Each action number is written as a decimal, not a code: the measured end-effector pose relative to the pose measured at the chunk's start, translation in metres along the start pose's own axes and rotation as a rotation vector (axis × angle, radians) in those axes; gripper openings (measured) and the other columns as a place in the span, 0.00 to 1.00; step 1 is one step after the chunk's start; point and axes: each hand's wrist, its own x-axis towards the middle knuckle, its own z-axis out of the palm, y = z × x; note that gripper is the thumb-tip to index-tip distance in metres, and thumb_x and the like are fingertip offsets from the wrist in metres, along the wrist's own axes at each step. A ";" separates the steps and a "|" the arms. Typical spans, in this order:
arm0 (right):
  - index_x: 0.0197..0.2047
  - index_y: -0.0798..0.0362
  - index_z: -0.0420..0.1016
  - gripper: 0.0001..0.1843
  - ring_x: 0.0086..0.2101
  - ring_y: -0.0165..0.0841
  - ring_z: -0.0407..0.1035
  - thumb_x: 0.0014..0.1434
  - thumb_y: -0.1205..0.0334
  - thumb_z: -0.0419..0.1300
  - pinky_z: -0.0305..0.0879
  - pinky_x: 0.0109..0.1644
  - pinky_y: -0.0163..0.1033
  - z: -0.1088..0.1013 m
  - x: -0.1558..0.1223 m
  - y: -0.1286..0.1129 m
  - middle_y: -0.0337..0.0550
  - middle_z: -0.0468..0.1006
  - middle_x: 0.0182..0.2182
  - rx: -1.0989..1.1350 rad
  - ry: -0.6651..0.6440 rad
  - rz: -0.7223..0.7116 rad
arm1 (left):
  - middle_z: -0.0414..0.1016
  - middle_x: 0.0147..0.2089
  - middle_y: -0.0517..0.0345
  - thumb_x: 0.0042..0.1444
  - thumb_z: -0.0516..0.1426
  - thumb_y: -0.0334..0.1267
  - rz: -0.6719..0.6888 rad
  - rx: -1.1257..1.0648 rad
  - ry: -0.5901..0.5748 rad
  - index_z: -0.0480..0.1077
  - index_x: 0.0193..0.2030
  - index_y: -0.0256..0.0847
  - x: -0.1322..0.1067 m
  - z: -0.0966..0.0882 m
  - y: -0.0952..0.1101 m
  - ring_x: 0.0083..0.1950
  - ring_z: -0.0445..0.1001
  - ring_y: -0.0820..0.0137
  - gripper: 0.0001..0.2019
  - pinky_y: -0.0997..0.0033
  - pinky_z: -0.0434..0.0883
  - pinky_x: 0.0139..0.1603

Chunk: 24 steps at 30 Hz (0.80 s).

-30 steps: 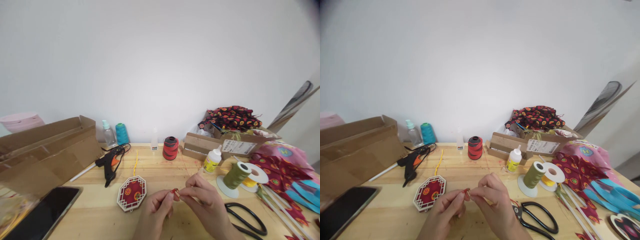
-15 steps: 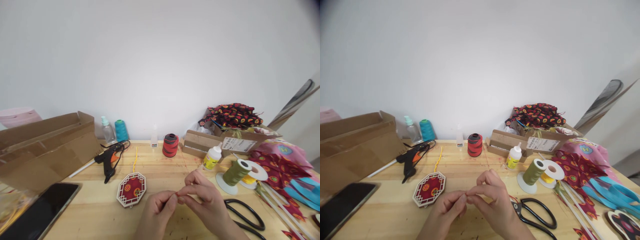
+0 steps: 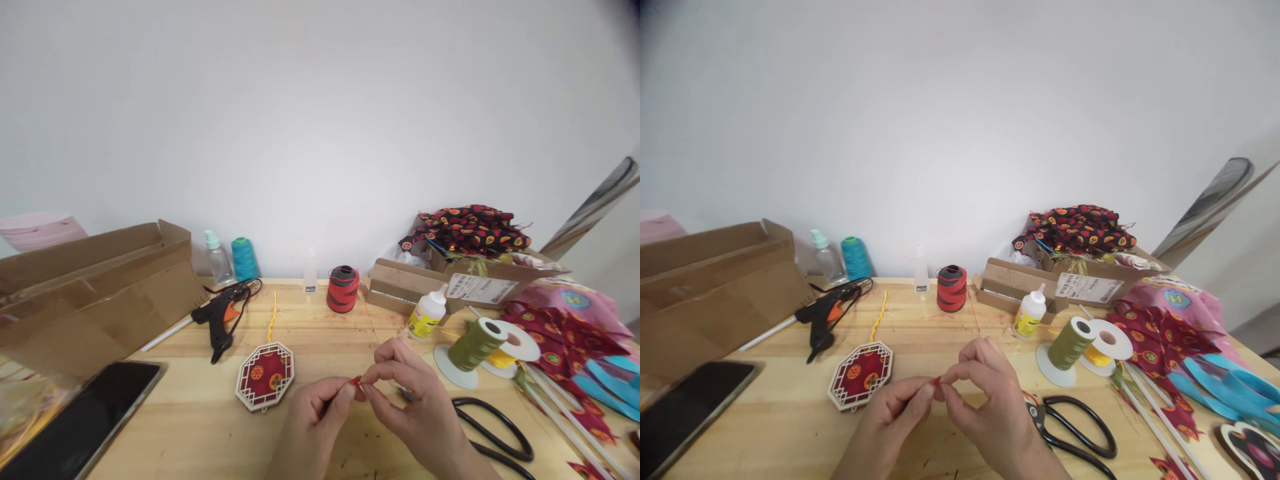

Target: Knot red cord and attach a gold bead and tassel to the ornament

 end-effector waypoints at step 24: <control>0.24 0.53 0.70 0.08 0.23 0.29 0.57 0.53 0.70 0.54 0.54 0.26 0.35 -0.006 -0.006 -0.003 0.39 0.67 0.20 -0.486 -0.006 -0.323 | 0.57 0.18 0.63 0.56 0.47 0.38 0.213 0.557 0.013 0.66 0.20 0.39 -0.002 0.000 0.005 0.21 0.60 0.73 0.16 0.76 0.54 0.22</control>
